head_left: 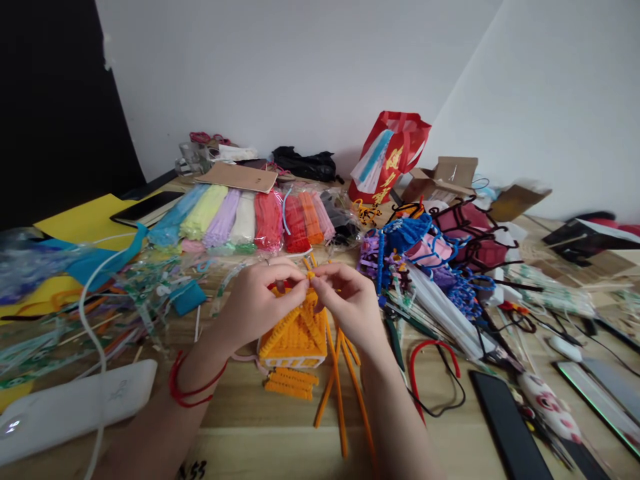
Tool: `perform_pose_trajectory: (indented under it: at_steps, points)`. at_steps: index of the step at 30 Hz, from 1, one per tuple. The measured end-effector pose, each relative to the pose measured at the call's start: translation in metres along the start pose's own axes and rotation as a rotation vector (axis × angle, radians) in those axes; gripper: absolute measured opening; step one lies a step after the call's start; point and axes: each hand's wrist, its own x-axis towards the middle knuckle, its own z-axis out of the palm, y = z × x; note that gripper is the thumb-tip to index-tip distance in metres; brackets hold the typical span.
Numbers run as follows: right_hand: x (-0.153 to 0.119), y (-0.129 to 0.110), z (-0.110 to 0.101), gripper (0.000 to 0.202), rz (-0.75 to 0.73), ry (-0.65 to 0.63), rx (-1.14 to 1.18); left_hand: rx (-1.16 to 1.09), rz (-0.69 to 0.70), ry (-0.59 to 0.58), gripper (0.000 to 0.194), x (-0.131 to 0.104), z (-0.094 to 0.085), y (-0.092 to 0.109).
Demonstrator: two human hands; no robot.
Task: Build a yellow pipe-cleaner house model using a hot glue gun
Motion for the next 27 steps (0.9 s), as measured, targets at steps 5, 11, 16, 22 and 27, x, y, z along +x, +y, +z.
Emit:
perform_pose_trajectory:
  at_steps: [5, 11, 16, 22, 27]
  points:
    - [-0.001, 0.000, 0.002, 0.020, -0.008, 0.052, -0.067, 0.054, -0.102, 0.058, 0.006, -0.003, 0.004, -0.001]
    - [-0.003, 0.005, 0.004, 0.015, -0.033, 0.076, -0.168, 0.055, -0.100, 0.153, 0.013, -0.004, 0.010, 0.000]
    - [-0.005, 0.008, 0.012, 0.010, -0.017, 0.186, -0.133, 0.201, 0.026, 0.225, 0.009, -0.004, 0.012, 0.005]
    - [-0.007, 0.004, 0.022, 0.008, -0.042, 0.267, 0.008, 0.218, -0.016, 0.237, 0.008, -0.006, 0.014, 0.011]
    - [-0.005, 0.003, 0.024, 0.008, -0.053, 0.252, 0.063, 0.297, 0.061, 0.235, 0.010, -0.007, 0.012, 0.010]
